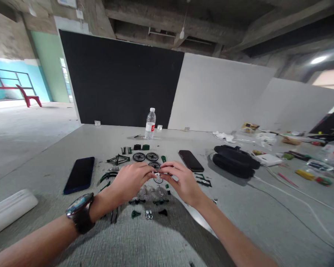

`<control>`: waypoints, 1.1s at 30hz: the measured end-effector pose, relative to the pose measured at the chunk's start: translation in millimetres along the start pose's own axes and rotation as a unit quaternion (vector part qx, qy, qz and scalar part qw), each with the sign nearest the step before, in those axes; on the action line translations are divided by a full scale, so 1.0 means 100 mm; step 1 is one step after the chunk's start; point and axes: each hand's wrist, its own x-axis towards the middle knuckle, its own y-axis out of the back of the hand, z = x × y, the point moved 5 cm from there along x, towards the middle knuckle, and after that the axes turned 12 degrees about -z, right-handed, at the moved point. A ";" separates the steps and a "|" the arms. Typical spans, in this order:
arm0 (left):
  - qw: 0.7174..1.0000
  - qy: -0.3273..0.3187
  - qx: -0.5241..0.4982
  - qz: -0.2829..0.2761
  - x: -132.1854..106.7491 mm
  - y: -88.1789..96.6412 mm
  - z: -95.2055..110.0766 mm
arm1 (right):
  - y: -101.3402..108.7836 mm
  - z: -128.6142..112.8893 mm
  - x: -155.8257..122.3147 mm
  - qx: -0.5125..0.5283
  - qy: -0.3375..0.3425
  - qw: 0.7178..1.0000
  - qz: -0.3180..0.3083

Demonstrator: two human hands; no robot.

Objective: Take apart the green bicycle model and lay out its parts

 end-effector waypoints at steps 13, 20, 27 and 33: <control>0.952 -0.291 0.082 0.049 -0.46 -0.48 1.30 | 0.45 0.49 -0.09 -0.130 -0.185 0.972 -0.069; 0.944 -0.313 0.036 0.099 -0.57 -1.19 1.32 | 0.32 0.49 -0.15 -0.101 -0.262 0.940 -0.191; 0.944 -0.317 0.029 0.088 -0.57 -0.99 1.31 | 0.25 0.51 -0.24 -0.091 -0.289 0.924 -0.234; 0.942 -0.319 0.034 0.099 -0.58 -0.99 1.32 | 0.24 0.64 -0.30 -0.098 -0.323 0.909 -0.246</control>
